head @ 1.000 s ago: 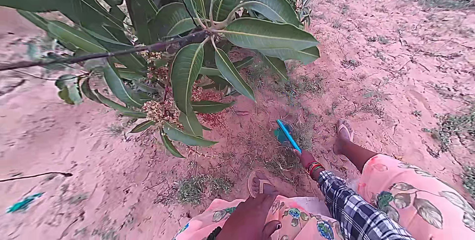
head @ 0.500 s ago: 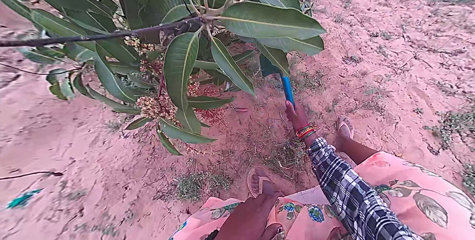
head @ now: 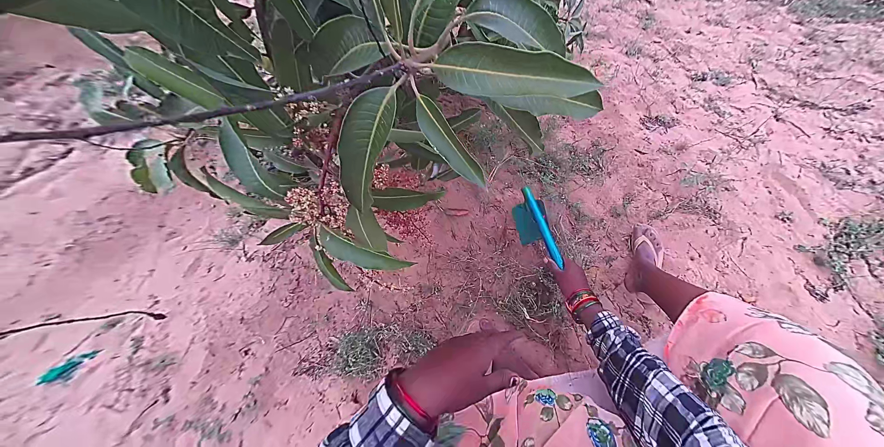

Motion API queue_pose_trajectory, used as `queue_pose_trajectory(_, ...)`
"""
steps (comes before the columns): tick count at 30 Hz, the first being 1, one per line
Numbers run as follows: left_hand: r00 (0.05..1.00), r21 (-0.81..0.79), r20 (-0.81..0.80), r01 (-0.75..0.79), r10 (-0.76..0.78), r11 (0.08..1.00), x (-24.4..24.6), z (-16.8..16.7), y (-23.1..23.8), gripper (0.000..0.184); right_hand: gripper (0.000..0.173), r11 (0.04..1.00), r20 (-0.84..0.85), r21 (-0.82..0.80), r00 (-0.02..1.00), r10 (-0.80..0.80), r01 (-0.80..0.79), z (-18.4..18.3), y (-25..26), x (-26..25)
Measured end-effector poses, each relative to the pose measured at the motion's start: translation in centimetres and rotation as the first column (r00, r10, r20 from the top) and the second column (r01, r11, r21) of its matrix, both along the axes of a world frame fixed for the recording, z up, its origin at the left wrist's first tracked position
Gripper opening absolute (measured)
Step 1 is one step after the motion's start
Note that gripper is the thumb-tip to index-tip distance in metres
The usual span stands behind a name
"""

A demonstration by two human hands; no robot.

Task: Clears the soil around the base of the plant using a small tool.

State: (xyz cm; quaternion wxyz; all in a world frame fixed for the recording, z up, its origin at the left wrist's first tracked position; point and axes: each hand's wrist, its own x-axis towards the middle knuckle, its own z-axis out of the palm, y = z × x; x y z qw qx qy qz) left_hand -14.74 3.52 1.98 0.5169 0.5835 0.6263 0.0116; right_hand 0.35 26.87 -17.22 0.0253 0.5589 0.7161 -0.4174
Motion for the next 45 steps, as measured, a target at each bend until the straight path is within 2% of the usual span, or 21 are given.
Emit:
queue_pose_trajectory(2, 0.998, -0.029, -0.027, -0.066, 0.065, 0.997, -2.5, -0.4, 4.4, 0.075, 0.056, 0.998, -0.078, 0.066, 0.997, 0.022, -0.017, 2.8, -0.2, -1.8)
queue_pose_trajectory(4, 0.932, 0.035, -0.003, -0.362, 0.362, 0.932, -5.0, -2.6, 9.5, 0.097, 0.054, 0.989, -0.170, 0.140, 0.983, 0.064, -0.040, 4.6, -0.5, -4.0)
queue_pose_trajectory(6, 0.715, 0.174, 0.123, -0.698, 0.688, 0.695, -6.7, -6.7, 14.4, 0.111, 0.054, 0.979, -0.227, 0.195, 0.969, 0.100, -0.055, 4.5, -1.2, -5.4)
queue_pose_trajectory(7, 0.624, 0.214, 0.178, -0.779, 0.761, 0.589, -7.2, -9.0, 16.5, 0.116, 0.052, 0.976, -0.251, 0.213, 0.962, 0.109, -0.055, 3.5, -1.5, -5.8)
queue_pose_trajectory(8, 0.573, 0.214, 0.221, -0.818, 0.789, 0.534, -7.1, -11.3, 18.1, 0.119, 0.052, 0.978, -0.265, 0.205, 0.959, 0.099, -0.045, 2.1, -1.6, -5.8)
queue_pose_trajectory(10, 0.462, 0.140, 0.277, -0.887, 0.842, 0.440, -4.7, -16.1, 19.4, 0.108, 0.051, 0.996, -0.199, 0.074, 0.978, 0.058, -0.044, -1.3, -1.9, -4.6)
queue_pose_trajectory(12, 0.338, -0.038, 0.257, -0.932, 0.905, 0.359, 0.1, -21.3, 18.7, 0.083, 0.051, 0.988, 0.037, -0.135, 0.996, 0.081, -0.076, -3.9, -2.2, -2.6)
queue_pose_trajectory(14, 0.353, -0.245, 0.234, -0.880, 0.906, 0.406, 5.2, -26.1, 16.5, 0.070, 0.052, 0.962, 0.175, -0.264, 0.977, 0.118, -0.069, -6.1, -3.0, 0.0)
queue_pose_trajectory(15, 0.359, -0.297, 0.240, -0.857, 0.902, 0.420, 7.5, -28.2, 15.2, 0.068, 0.051, 0.964, 0.176, -0.261, 0.979, 0.104, -0.055, -7.0, -3.7, 1.0)
queue_pose_trajectory(17, 0.295, -0.359, 0.319, -0.841, 0.900, 0.403, 10.1, -30.7, 13.0, 0.067, 0.048, 0.978, 0.150, -0.204, 0.986, 0.068, -0.037, -8.7, -4.9, 1.8)
queue_pose_trajectory(19, 0.184, -0.395, 0.344, -0.861, 0.921, 0.320, 10.6, -30.8, 12.2, 0.065, 0.047, 0.983, 0.172, -0.170, 0.980, 0.099, -0.069, -8.2, -6.0, 2.0)
queue_pose_trajectory(22, 0.101, -0.344, 0.361, -0.910, 0.927, 0.233, 6.9, -28.2, 13.4, 0.048, 0.053, 0.979, 0.165, -0.125, 0.969, 0.183, -0.164, -6.6, -7.1, 0.7)
queue_pose_trajectory(24, -0.007, -0.281, 0.452, -0.950, 0.892, 0.135, 5.1, -26.6, 14.1, 0.044, 0.055, 0.970, 0.070, -0.070, 0.969, 0.238, -0.233, -5.9, -7.1, -0.8)
queue_pose_trajectory(28, -0.136, -0.148, 0.591, -0.987, 0.795, -0.059, 1.8, -23.8, 15.5, 0.040, 0.049, 0.910, -0.138, -0.047, 0.905, 0.404, -0.413, -3.5, -3.3, -3.8)
queue_pose_trajectory(31, -0.158, -0.044, 0.604, -0.985, 0.781, -0.165, -2.8, -22.4, 15.7, 0.034, 0.041, 0.929, -0.315, -0.080, 0.893, 0.321, -0.362, -4.3, 0.9, -3.8)
queue_pose_trajectory(34, -0.126, 0.077, 0.571, -0.975, 0.811, -0.206, -9.1, -21.8, 15.1, 0.035, 0.043, 0.986, -0.222, -0.026, 0.963, 0.155, -0.165, -5.2, 5.4, -1.9)
queue_pose_trajectory(36, -0.120, 0.165, 0.499, -0.959, 0.858, -0.230, -12.7, -21.8, 14.1, 0.037, 0.036, 0.998, -0.123, 0.049, 0.992, 0.038, -0.032, -6.3, 7.5, -1.0)
queue_pose_trajectory(38, -0.090, 0.233, 0.285, -0.959, 0.954, -0.160, -15.2, -21.4, 12.6, 0.063, 0.032, 0.995, -0.089, 0.102, 0.996, 0.006, 0.004, -7.1, 8.3, -1.3)
queue_pose_trajectory(41, -0.046, 0.273, 0.031, -0.960, 0.998, -0.053, -15.7, -22.0, 11.2, 0.097, 0.034, 0.972, -0.054, 0.101, 0.975, 0.217, -0.211, -9.2, 7.6, -3.8)
queue_pose_trajectory(43, -0.032, 0.339, -0.011, -0.940, 0.999, -0.027, -14.8, -23.5, 10.7, 0.095, 0.041, 0.925, 0.042, 0.064, 0.927, 0.372, -0.374, -11.4, 6.9, -5.6)
queue_pose_trajectory(45, 0.005, 0.384, 0.010, -0.923, 1.000, 0.001, -13.9, -25.6, 9.9, 0.085, 0.054, 0.910, 0.198, -0.014, 0.891, 0.409, -0.414, -14.0, 5.8, -5.8)
